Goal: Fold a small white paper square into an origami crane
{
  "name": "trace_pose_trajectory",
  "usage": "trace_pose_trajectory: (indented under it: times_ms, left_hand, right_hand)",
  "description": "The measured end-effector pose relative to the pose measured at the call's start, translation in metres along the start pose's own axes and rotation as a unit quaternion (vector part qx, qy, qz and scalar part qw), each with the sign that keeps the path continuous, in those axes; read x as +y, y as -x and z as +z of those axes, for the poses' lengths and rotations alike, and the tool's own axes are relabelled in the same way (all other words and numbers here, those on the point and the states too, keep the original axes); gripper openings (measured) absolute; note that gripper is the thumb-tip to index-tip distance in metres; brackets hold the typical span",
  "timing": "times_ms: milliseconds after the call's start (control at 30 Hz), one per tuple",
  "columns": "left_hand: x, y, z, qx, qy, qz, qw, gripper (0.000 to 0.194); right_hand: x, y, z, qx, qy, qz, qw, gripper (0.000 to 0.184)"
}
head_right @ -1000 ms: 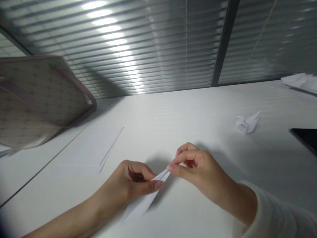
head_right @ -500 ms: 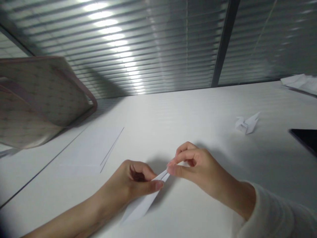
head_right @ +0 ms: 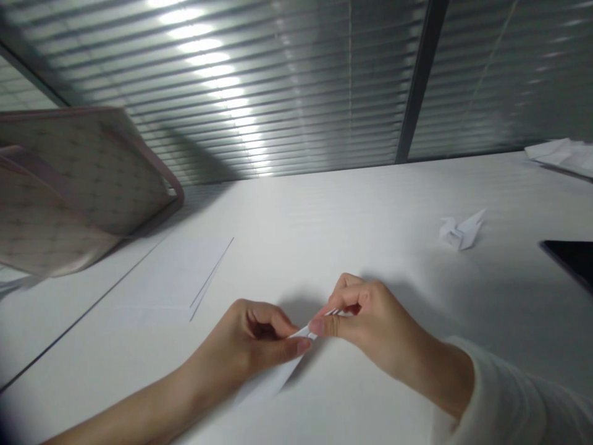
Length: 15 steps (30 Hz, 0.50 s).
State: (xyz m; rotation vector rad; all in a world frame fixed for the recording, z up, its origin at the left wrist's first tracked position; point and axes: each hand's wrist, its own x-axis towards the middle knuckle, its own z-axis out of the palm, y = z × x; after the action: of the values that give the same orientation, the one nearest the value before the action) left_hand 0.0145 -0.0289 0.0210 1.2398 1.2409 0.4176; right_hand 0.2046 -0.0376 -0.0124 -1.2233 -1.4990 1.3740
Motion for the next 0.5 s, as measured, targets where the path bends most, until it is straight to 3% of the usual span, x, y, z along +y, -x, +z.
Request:
trace_pose_trajectory:
  times_ms: [200,367,500]
  left_hand:
    - [-0.003,-0.003,0.0,0.0,-0.026,0.011,1.0,0.025]
    - [0.001,-0.002,-0.005,-0.053,-0.073,-0.001,0.996,0.031]
    - [-0.002,-0.001,-0.003,-0.066,-0.048,0.018,0.996,0.033]
  right_hand:
    - [-0.007,0.002,0.0,0.013,0.03,0.013,0.999,0.02]
    - [-0.007,-0.003,-0.012,0.044,0.045,-0.007,0.998,0.022]
    - [-0.004,-0.007,-0.012,0.008,-0.004,0.026,1.0,0.027]
